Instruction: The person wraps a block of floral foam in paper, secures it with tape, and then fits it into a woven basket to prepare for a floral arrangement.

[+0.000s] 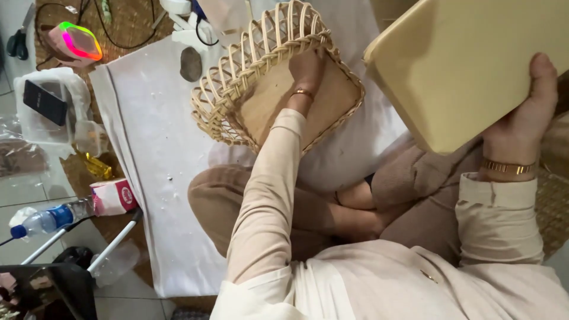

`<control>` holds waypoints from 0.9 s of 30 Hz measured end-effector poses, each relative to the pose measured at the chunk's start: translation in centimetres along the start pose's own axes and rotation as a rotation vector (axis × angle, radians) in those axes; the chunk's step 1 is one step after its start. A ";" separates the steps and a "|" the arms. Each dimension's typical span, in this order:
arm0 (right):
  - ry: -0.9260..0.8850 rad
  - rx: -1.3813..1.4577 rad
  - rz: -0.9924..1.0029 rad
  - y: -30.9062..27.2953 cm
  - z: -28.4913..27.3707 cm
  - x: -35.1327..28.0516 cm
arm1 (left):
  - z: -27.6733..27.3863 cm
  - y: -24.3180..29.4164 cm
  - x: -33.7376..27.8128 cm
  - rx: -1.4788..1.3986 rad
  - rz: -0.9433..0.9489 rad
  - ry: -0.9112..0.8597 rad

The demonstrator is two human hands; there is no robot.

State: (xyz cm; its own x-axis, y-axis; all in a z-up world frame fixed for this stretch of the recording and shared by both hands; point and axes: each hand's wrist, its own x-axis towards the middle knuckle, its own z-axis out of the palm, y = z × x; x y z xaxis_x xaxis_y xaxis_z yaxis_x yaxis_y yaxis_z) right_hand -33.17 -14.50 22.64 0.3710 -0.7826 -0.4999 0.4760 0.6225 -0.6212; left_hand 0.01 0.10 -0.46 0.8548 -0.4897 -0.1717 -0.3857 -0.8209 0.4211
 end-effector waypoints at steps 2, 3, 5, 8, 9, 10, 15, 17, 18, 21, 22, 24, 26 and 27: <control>0.013 -0.067 -0.013 0.1 -0.2 0.3 | 0.6 -0.2 0.5 0.025 0.049 -0.024; 0.010 -0.067 -0.017 0.1 -0.4 0.6 | -1.0 0.5 0.1 0.022 0.052 -0.022; -0.034 -0.076 -0.025 0.0 -0.9 0.7 | -4.1 1.8 -1.3 0.062 -0.023 -0.179; -0.008 -0.146 -0.022 0.5 -1.0 0.5 | -7.3 0.0 -5.7 0.135 0.437 0.011; -0.013 -0.142 -0.028 0.2 -0.6 0.3 | -7.8 -1.9 -8.7 0.135 0.443 0.019; -0.061 -0.189 0.019 0.2 -0.4 -0.1 | -8.2 -4.3 -12.3 0.342 0.508 0.111; 0.045 -0.479 0.037 1.1 0.0 -1.6 | -23.8 -11.0 -23.3 0.562 0.475 -0.219; -0.012 -0.821 0.180 1.7 -0.7 -1.9 | -28.8 -16.3 -24.5 0.741 0.047 -0.228; -0.017 -0.826 0.176 1.7 -0.5 -2.2 | -30.1 -18.5 -24.3 0.736 0.043 -0.224; -0.108 -0.947 0.481 1.7 -1.1 -1.5 | -33.3 -21.2 -23.7 0.973 -0.279 -0.084; -0.248 -0.808 0.781 1.7 -2.1 -0.4 | -34.1 -19.7 -23.7 0.700 0.014 0.048; -0.393 -0.669 1.071 1.7 -2.3 -0.1 | -35.6 -14.6 -23.9 0.410 0.287 0.197; -0.646 -0.247 1.536 1.7 -0.9 -1.7 | -37.2 -7.4 -24.1 -0.156 0.387 -0.009; -0.654 -0.267 1.535 2.1 -0.9 -1.2 | -35.5 -7.7 -22.2 -0.164 0.383 0.009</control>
State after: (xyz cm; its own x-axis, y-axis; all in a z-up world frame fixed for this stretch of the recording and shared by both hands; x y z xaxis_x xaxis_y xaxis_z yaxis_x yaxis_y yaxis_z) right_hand -33.38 -12.25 21.42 0.6067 0.6736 -0.4221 -0.7248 0.6868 0.0543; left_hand -3.67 27.70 31.76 0.6632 -0.7477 0.0323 -0.6170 -0.5218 0.5891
